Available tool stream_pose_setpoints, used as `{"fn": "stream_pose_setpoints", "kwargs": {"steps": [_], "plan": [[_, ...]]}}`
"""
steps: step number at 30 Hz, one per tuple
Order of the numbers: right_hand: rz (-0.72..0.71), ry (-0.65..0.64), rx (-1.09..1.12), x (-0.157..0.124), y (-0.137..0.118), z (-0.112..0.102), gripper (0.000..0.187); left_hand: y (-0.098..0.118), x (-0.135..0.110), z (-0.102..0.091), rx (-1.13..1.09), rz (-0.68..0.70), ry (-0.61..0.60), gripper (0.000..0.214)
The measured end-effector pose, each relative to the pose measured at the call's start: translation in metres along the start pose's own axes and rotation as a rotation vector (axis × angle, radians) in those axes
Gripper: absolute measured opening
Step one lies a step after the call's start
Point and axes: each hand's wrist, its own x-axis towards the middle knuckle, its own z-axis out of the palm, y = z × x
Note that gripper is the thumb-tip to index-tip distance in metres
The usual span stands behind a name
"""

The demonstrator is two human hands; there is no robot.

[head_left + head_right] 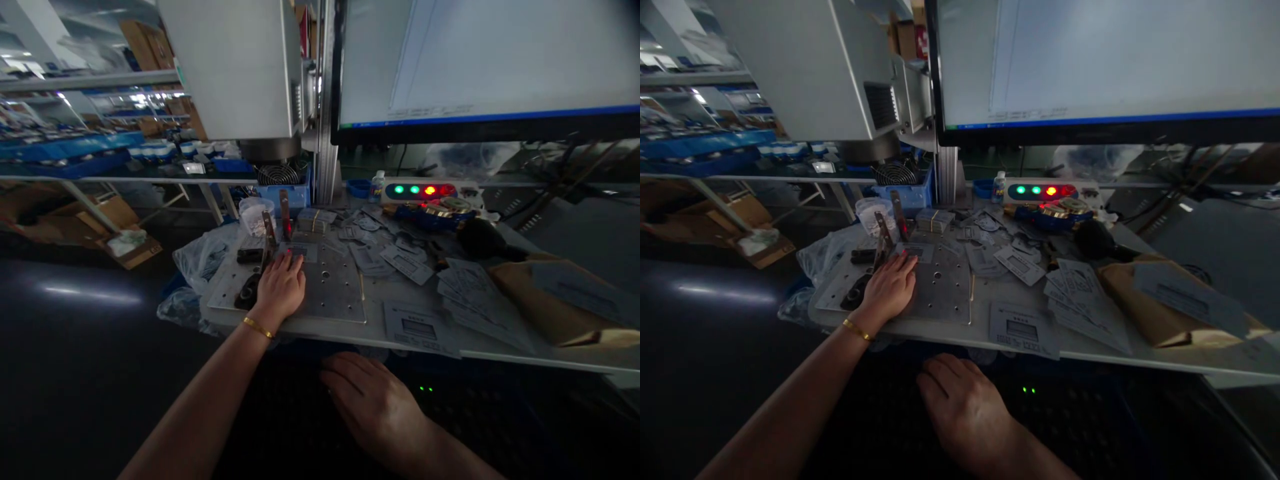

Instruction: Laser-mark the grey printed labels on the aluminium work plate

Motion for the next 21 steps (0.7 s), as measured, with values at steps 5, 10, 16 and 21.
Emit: {"fn": "stream_pose_setpoints", "kwargs": {"steps": [5, 10, 16, 21], "plan": [[0.06, -0.216, 0.1, 0.004, -0.008, 0.011, 0.027, 0.002, 0.0, 0.001, -0.001, 0.004, -0.007, 0.043], [0.191, -0.478, 0.196, 0.023, -0.021, 0.027, 0.039, 0.002, 0.0, 0.003, -0.027, 0.015, -0.004, 0.044], [0.208, -0.543, 0.193, 0.042, -0.034, 0.052, 0.045, 0.0, -0.001, 0.004, -0.004, 0.022, 0.033, 0.043], [0.197, -0.54, 0.203, 0.046, -0.037, 0.051, 0.042, -0.001, -0.001, 0.003, 0.013, 0.034, 0.034, 0.043]]}}
